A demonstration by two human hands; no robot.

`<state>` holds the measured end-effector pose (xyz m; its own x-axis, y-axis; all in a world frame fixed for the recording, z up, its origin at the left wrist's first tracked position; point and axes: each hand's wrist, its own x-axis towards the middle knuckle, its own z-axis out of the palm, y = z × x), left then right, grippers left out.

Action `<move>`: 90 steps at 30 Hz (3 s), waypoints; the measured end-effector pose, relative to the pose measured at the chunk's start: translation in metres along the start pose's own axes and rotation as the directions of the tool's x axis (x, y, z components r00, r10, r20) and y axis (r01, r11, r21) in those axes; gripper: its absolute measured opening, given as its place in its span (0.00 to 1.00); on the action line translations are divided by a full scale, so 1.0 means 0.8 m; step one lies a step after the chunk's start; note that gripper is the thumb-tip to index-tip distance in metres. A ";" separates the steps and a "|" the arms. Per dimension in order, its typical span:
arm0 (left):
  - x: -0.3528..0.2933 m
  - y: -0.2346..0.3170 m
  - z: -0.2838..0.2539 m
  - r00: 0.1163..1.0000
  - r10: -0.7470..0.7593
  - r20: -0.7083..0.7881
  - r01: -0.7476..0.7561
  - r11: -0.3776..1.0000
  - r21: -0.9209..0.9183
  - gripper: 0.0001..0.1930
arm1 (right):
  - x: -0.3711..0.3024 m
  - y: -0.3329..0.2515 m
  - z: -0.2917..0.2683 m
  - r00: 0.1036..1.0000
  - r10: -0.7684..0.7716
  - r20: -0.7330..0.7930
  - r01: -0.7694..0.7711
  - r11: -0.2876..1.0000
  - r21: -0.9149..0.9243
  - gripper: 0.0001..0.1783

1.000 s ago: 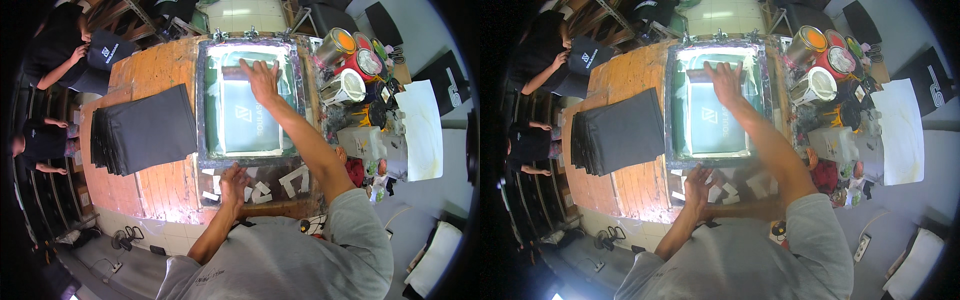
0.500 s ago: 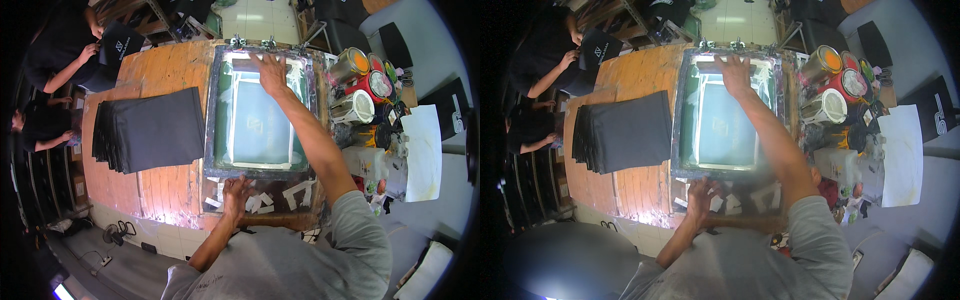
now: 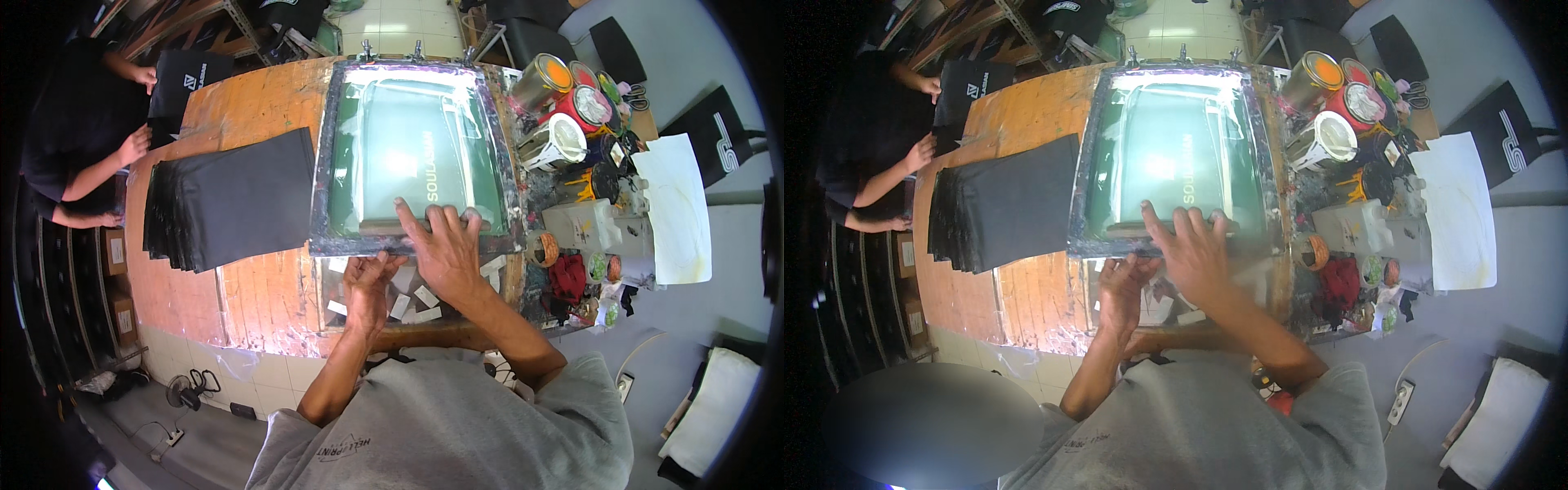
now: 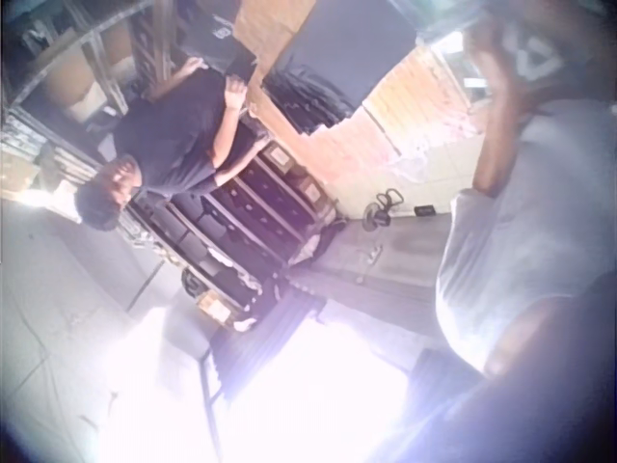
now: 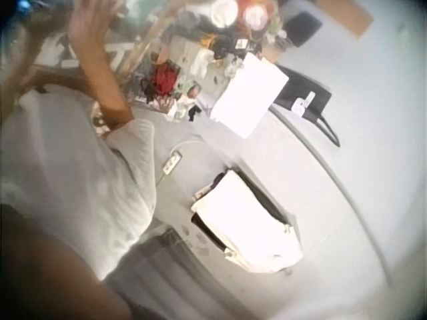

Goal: The person performs screen printing on black bags by placing a bag on a flat surface, lowering a screen over it, and using a squeegee to apply white ink before lifting the screen and setting the printed bag aside.

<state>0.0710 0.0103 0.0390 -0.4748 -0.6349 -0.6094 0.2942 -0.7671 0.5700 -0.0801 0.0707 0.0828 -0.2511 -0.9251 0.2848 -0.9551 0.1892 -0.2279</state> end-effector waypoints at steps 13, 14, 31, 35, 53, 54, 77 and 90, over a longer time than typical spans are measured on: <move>0.174 0.119 0.013 0.813 0.577 0.080 -0.421 0.488 0.765 0.20 | 0.202 0.057 -0.136 0.960 -0.142 -0.241 0.120 0.987 -0.105 0.21; 0.201 0.111 0.000 0.787 0.612 -0.071 -0.111 0.254 0.961 0.21 | 0.215 0.060 -0.149 0.986 -0.101 -0.132 0.085 0.989 -0.121 0.20; 0.252 0.297 -0.174 0.509 0.858 0.072 0.098 -0.141 0.985 0.16 | 0.320 0.060 -0.226 0.992 0.044 -0.118 -0.039 0.998 0.047 0.23; 0.199 0.367 -0.223 0.158 0.958 0.238 0.201 -0.267 0.942 0.15 | 0.316 0.042 -0.218 0.962 -0.078 -0.263 0.093 0.995 0.046 0.21; 0.163 0.106 -0.156 0.672 0.741 0.013 -0.233 0.195 0.953 0.09 | 0.291 0.060 -0.209 0.989 -0.019 -0.147 0.022 1.000 0.021 0.22; 0.158 0.108 -0.147 0.649 0.760 0.008 -0.244 0.198 0.949 0.09 | 0.288 0.059 -0.211 0.990 -0.004 -0.138 0.008 0.999 0.031 0.22; 0.203 -0.134 0.063 0.658 0.011 0.753 -0.639 -0.519 0.567 0.32 | 0.291 0.100 -0.212 0.994 -0.108 -0.028 0.111 0.988 0.108 0.21; 0.161 -0.130 0.020 0.711 0.146 0.688 -0.501 -0.581 0.641 0.35 | 0.266 0.086 -0.232 0.999 -0.023 -0.034 0.030 0.977 0.212 0.21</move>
<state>-0.0339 0.0098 -0.0895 -0.8653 -0.5004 0.0293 -0.4647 0.8228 0.3272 -0.2286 -0.0521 0.3004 -0.2340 -0.9175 0.3217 -0.9074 0.0873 -0.4110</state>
